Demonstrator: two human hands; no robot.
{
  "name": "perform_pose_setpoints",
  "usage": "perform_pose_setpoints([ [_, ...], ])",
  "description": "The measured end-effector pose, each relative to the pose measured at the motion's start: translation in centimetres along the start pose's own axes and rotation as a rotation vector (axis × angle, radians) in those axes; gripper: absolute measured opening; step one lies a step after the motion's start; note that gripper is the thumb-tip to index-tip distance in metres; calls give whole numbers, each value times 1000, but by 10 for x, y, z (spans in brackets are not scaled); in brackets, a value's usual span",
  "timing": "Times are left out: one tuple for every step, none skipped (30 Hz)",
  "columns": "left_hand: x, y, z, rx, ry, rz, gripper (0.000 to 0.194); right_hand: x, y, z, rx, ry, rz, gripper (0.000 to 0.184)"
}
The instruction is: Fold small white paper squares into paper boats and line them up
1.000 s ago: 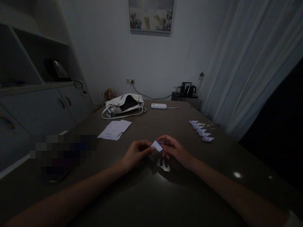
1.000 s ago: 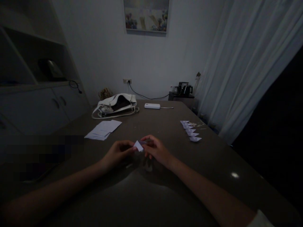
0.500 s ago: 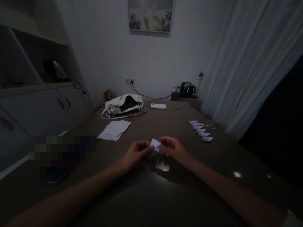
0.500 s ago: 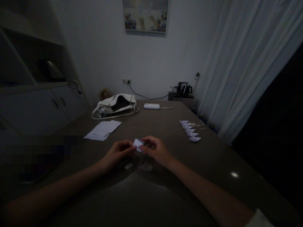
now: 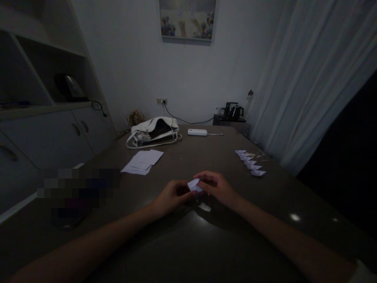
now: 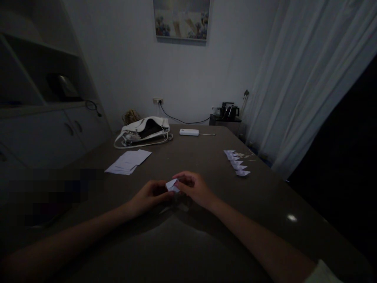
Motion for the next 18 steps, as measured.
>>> perform_pose_setpoints([
  [0, 1, 0, 11, 1, 6, 29, 0, -1, -1, -7, 6, 4, 26],
  [0, 2, 0, 23, 1, 12, 30, 0, -1, -1, -18, 11, 9, 26],
  [1, 3, 0, 38, -1, 19, 31, -1, 0, -1, -35, 11, 19, 26],
  [1, 4, 1, 51, -2, 25, 32, -1, 2, -1, -59, 4, 35, 26],
  [1, 5, 1, 61, -3, 29, 33, -1, 4, 1, -89, -12, 58, 26],
  [1, 5, 0, 65, -3, 31, 33, -2, 7, 2, -126, -31, 81, 25],
  [1, 4, 0, 63, 2, 30, 33, -2, 10, 3, -168, -51, 103, 24],
  [1, 4, -1, 59, 9, 26, 33, -2, 13, 5, -213, -67, 121, 21],
  [1, 3, -2, 56, 16, 23, 33, -3, 16, 6, -257, -83, 137, 18],
  [0, 2, -2, 62, 19, 22, 33, -3, 18, 7, -295, -95, 151, 16],
  [0, 1, -2, 77, 18, 20, 33, -3, 20, 7, -324, -103, 165, 15],
  [-1, 0, -3, 99, 16, 19, 33, -3, 21, 7, -343, -104, 179, 15],
  [-1, 0, -2, 126, 13, 15, 33, -3, 22, 7, -353, -100, 192, 16],
  [-2, -1, -2, 155, 10, 5, 33, -3, 22, 6, -352, -92, 201, 17],
  [-2, -2, -3, 185, 10, -6, 32, -2, 21, 5, -346, -84, 206, 18],
  [-3, -3, -3, 211, 8, -15, 32, -2, 20, 4, -337, -77, 205, 19],
  [-3, -4, -3, 233, 7, -21, 31, -2, 19, 4, -327, -80, 200, 19],
  [-3, -4, -3, 252, 6, -25, 31, -1, 17, 5, -314, -87, 191, 19],
])
Point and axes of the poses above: each hand's wrist, its own x-axis towards the middle knuckle, its own z-axis out of the back of the hand, y = z × x, the point moved 8 cm from there along x, towards the middle knuckle, and after that the axes turned 5 degrees about z, right-handed, at the moved point
